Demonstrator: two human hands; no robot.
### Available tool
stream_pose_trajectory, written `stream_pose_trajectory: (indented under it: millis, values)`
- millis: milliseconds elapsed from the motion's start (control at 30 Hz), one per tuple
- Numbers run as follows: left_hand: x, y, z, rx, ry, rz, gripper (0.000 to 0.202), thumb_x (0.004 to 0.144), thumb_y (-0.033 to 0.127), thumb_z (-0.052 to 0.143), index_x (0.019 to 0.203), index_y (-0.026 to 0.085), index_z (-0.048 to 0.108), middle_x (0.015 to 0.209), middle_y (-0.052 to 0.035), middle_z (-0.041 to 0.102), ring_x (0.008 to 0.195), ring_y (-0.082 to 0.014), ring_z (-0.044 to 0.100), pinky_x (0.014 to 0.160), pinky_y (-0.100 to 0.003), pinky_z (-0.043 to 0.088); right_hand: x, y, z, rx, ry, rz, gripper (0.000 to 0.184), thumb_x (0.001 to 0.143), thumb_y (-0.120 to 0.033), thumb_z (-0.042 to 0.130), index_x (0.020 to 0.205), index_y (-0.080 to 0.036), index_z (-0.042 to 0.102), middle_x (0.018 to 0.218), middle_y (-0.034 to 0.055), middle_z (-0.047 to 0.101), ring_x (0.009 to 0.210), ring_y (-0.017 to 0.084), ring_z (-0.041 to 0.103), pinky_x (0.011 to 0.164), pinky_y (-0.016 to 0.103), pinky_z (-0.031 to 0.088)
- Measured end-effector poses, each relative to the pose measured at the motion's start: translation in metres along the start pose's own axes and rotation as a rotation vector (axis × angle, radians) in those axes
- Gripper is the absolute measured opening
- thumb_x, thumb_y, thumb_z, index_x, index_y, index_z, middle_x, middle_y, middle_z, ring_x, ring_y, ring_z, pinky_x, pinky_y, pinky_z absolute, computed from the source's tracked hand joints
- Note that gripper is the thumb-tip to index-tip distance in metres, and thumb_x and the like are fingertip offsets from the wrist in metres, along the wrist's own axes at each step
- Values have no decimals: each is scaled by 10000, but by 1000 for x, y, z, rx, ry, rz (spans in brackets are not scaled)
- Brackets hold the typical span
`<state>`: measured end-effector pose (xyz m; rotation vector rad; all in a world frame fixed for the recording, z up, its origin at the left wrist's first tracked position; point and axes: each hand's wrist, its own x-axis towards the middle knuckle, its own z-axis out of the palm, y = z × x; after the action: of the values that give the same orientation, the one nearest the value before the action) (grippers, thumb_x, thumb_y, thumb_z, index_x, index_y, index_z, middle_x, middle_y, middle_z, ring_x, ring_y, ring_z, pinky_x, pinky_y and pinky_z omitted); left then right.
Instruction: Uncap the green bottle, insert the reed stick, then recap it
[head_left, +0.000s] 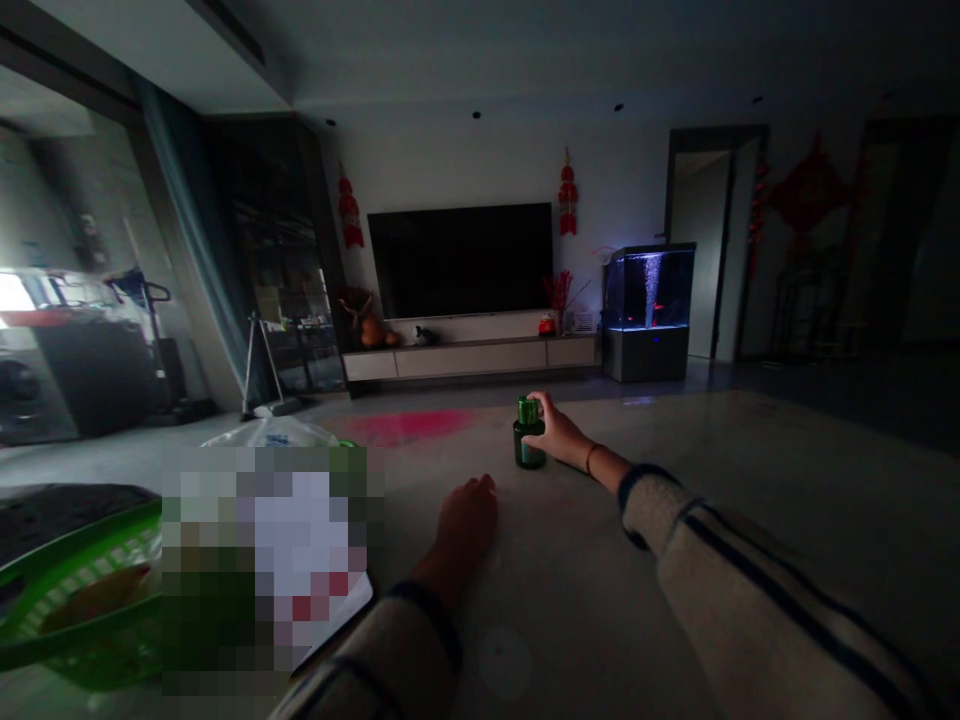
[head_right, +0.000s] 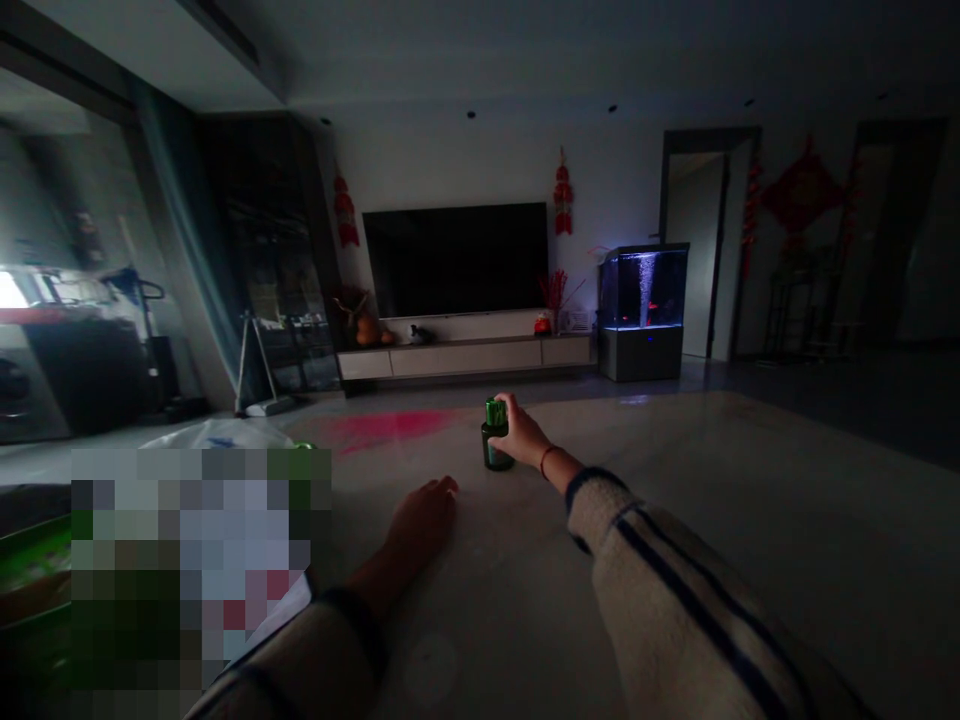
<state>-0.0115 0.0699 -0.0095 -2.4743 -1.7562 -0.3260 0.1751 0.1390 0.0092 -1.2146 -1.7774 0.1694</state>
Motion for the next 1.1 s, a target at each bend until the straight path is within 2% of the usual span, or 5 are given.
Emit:
stream_pose_trajectory:
  millis: [333, 600, 900, 1000, 1100]
  values:
    - [0, -1, -1, -17, 9, -6, 289, 817, 122, 296, 1003, 147, 515, 968, -95, 610, 862, -159, 582, 742, -270, 416, -2, -3, 9, 114, 20, -78, 636, 585, -154, 622, 1122, -212, 287, 1074, 75, 444, 963, 176, 464, 860, 355, 376]
    - [-3, 1, -1, -56, 40, -42, 286, 800, 180, 357, 1058, 171, 482, 1016, -79, 593, 885, -166, 578, 737, -265, 411, -20, -31, 11, 272, -143, -112, 649, 601, -166, 641, 1128, -228, 269, 1075, 82, 424, 990, 187, 477, 862, 387, 388]
    - [3, 2, 8, -345, 105, -56, 523, 658, 538, 536, 1086, 237, 510, 992, -54, 577, 899, -211, 553, 724, -287, 409, -45, -48, -8, 424, -256, -109, 648, 622, -167, 649, 1136, -256, 264, 1066, 73, 451, 1008, 181, 485, 848, 371, 419]
    - [7, 1, 11, -384, 96, -65, 528, 653, 562, 533, 1060, 226, 540, 992, -60, 580, 887, -206, 555, 723, -283, 408, -45, -49, -11, 498, -254, -82, 659, 596, -212, 685, 1121, -258, 290, 1102, 75, 443, 1028, 182, 479, 858, 361, 412]
    - [9, 0, 13, -405, 86, -56, 537, 647, 547, 551, 1058, 202, 549, 986, -70, 584, 868, -204, 556, 711, -281, 410, -42, -55, -16, 638, -271, -1, 494, 652, -314, 644, 1057, -241, 370, 1097, 64, 480, 1024, 174, 491, 874, 346, 393]
